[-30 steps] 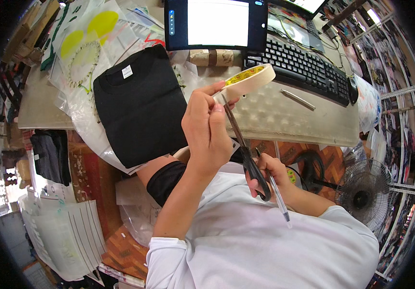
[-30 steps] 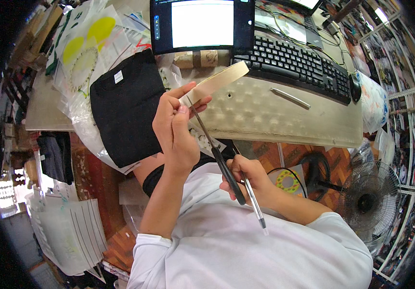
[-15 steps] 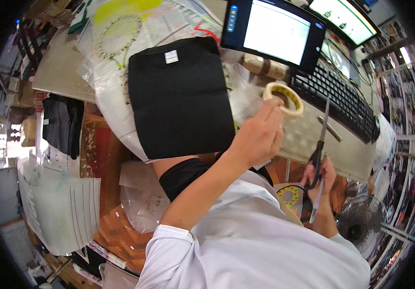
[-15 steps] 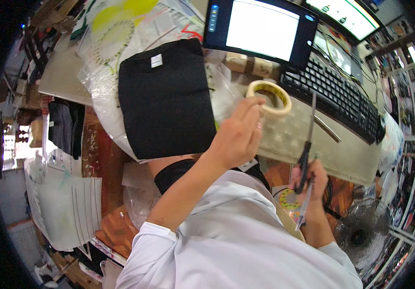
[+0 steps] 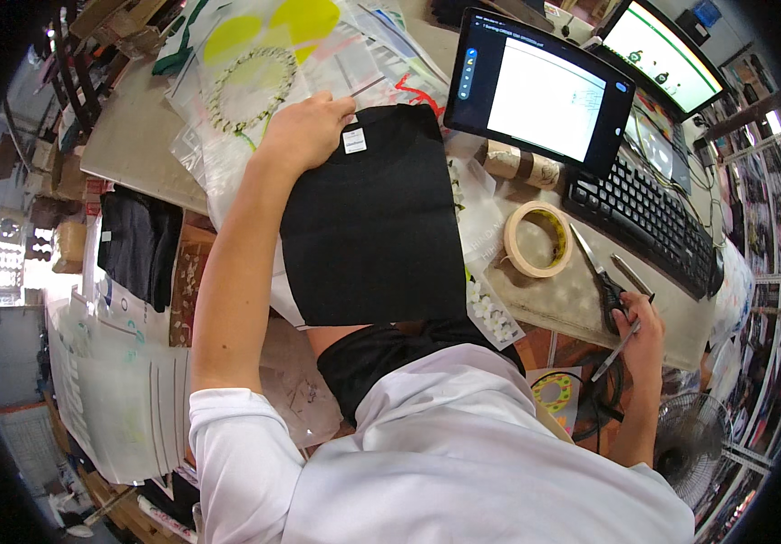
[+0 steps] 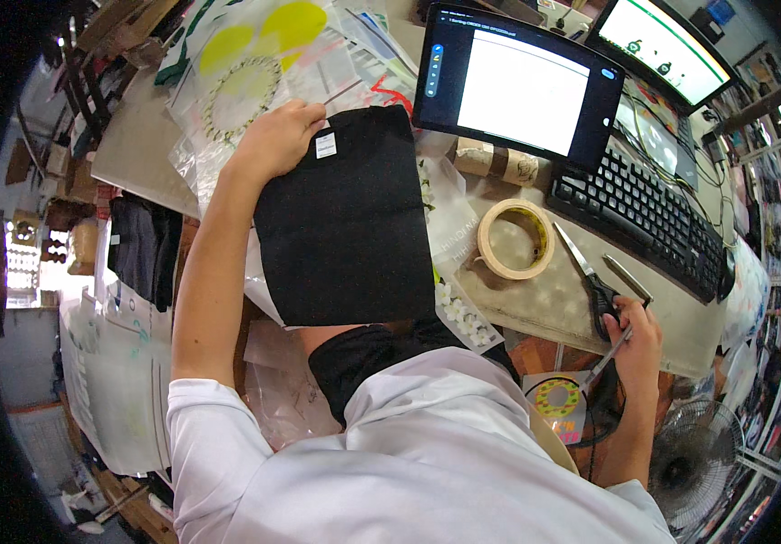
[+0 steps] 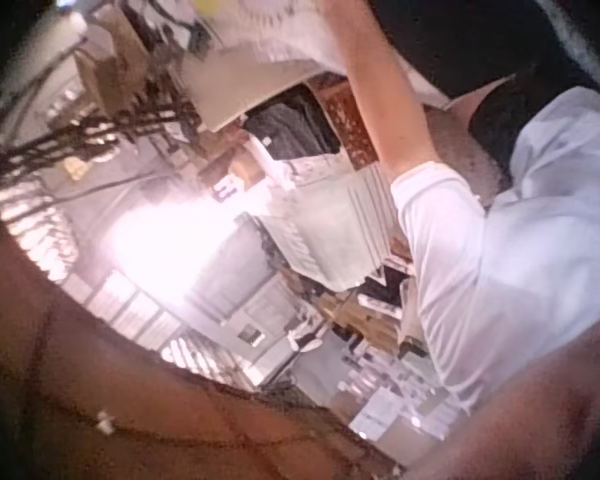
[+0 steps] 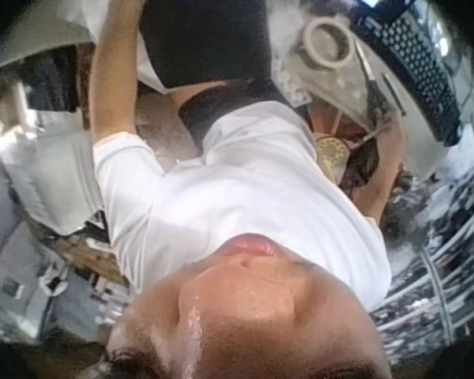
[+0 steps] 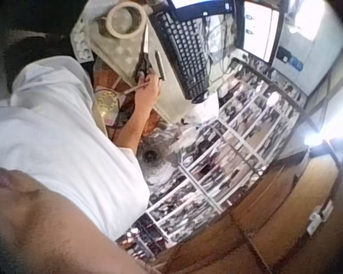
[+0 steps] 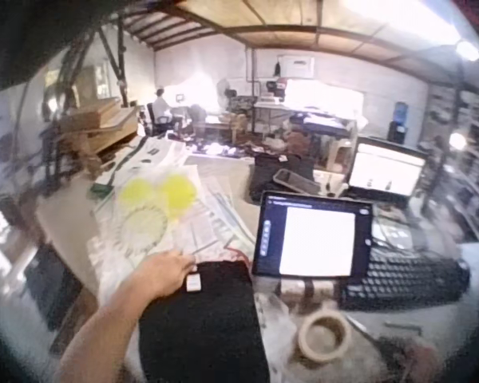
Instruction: The person folds black garments and places them into clear plastic bags. They use a pen to write on the garment labels and apply tape to seal the bags. The person also interacts with a tablet computer on the desk during the process.
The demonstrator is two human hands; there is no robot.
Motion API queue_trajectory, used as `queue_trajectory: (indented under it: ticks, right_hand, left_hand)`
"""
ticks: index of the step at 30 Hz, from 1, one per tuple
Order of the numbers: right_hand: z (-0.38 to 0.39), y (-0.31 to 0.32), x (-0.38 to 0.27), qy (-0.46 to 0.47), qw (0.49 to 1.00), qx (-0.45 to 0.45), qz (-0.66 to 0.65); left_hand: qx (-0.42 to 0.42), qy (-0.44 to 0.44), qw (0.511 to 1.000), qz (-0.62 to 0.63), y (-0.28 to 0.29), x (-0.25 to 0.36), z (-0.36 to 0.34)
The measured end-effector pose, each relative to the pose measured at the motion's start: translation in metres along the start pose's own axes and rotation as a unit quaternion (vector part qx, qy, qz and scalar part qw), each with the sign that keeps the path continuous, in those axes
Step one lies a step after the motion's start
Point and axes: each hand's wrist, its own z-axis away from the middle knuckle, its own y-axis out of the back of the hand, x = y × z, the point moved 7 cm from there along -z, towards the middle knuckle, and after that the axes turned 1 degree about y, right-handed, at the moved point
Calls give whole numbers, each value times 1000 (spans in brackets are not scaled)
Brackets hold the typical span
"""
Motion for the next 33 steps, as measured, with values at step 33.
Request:
queue_trajectory:
  ticks: [33]
  right_hand:
    - [-81,-35,-179,255,897,25,-360]
  left_hand:
    - [123,13,891,438,-11,65,107]
